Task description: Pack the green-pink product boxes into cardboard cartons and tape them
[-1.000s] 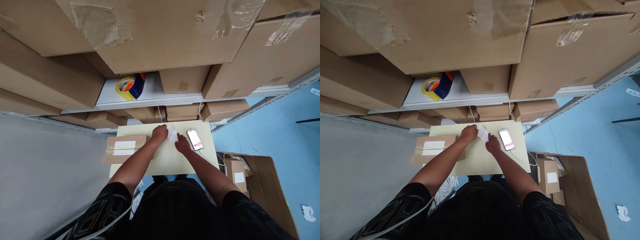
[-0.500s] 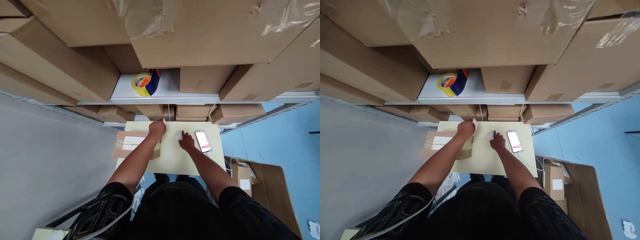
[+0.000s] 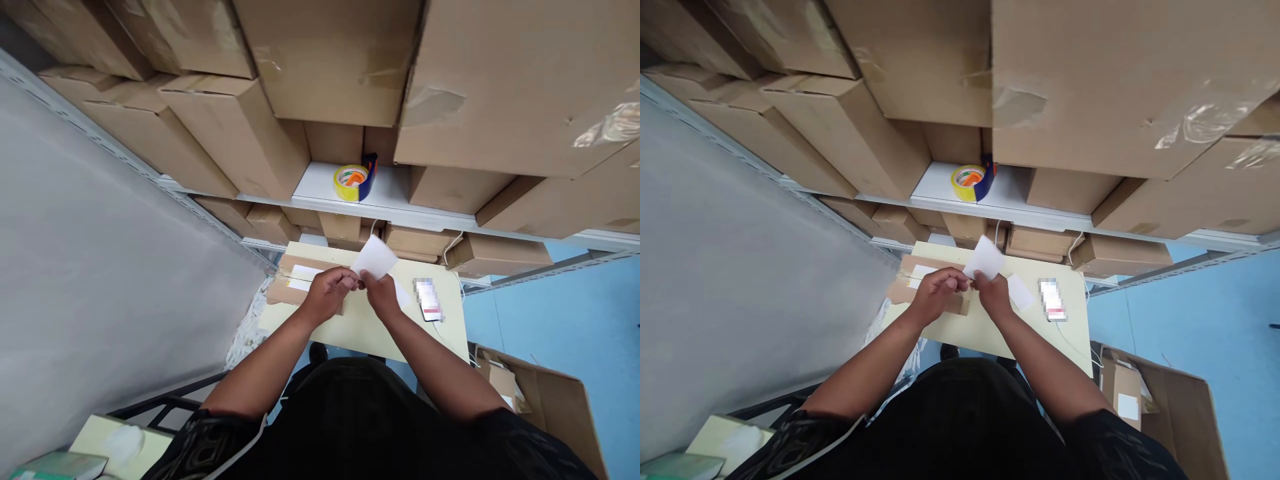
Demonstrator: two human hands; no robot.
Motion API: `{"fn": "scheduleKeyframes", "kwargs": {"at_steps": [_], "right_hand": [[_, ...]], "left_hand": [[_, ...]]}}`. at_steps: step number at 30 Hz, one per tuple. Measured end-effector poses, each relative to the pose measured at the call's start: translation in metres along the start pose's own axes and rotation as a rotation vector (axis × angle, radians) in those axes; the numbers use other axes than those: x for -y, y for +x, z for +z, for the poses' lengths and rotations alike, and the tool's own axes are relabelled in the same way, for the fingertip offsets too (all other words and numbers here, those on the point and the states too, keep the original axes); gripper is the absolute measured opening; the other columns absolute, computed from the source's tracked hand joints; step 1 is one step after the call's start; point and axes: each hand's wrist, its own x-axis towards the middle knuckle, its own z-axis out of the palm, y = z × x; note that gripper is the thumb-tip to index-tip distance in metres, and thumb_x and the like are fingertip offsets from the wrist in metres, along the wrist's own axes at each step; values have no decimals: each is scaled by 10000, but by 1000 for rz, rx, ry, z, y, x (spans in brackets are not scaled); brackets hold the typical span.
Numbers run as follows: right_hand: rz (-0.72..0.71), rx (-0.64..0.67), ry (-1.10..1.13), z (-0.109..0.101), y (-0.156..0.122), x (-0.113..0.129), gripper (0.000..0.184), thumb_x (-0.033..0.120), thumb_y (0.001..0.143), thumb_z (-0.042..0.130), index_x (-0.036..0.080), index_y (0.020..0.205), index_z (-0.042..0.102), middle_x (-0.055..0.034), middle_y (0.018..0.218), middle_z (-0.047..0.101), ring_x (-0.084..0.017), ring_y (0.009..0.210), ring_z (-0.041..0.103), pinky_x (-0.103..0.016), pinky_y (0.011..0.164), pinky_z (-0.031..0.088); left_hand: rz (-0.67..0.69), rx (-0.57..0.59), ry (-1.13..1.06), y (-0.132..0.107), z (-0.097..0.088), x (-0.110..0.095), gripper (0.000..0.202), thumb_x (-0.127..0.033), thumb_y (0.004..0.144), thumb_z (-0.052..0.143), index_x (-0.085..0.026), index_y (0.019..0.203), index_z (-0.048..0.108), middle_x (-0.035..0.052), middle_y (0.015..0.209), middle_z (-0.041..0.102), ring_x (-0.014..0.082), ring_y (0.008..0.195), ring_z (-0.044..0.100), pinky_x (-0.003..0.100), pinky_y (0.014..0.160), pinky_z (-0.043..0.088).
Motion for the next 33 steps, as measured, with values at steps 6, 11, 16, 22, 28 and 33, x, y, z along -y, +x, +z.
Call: {"fn": "scheduleKeyframes", "kwargs": {"at_steps": [6, 11, 16, 22, 28, 33], "right_hand": [[135, 89, 412, 43, -52, 72, 277, 367, 704, 824, 153, 843, 719, -41, 706, 713, -176, 544, 626, -340, 571, 535], [142, 111, 407, 92, -82, 94, 255, 340, 685, 840, 144, 808, 732, -47, 683, 708, -165, 556, 624, -297, 516, 508], [113, 71, 351, 125, -99, 93, 229, 348, 710, 823, 142, 760, 735, -56, 672, 715, -170, 558, 638, -300, 539, 521], [116, 93, 310, 136, -111, 88, 210, 345, 735, 800, 145, 778, 749, -56, 691, 722, -172, 557, 633, -311, 542, 522], [162, 116, 310, 135, -112, 83, 204, 333, 727, 792, 141, 779, 745, -56, 682, 717, -173, 543, 627, -299, 515, 493], [195, 186, 328, 129, -114, 85, 207, 324, 730, 793, 134, 801, 752, -58, 701, 723, -166, 545, 627, -292, 517, 490]], "left_hand": [[-57, -45, -121, -33, -73, -7, 319, -486, 865, 742, -174, 926, 714, 29, 794, 715, 165, 748, 663, 300, 740, 536], [-75, 105, -307, -57, -111, -13, 277, -427, 829, 775, -165, 890, 709, 44, 808, 739, 171, 756, 691, 307, 737, 558], [-95, 134, -346, -75, -134, -12, 241, -396, 820, 755, -167, 831, 680, 41, 779, 749, 173, 728, 705, 307, 718, 569], [-91, 137, -312, -84, -143, -7, 182, -350, 814, 709, -172, 796, 676, 38, 750, 744, 172, 712, 695, 305, 698, 558], [-92, 189, -338, -88, -143, -2, 165, -324, 797, 714, -164, 767, 687, 39, 733, 732, 152, 669, 655, 296, 671, 538], [-50, 266, -368, -89, -140, 1, 182, -320, 838, 706, -156, 760, 710, 49, 735, 733, 152, 675, 646, 293, 667, 516]]}}
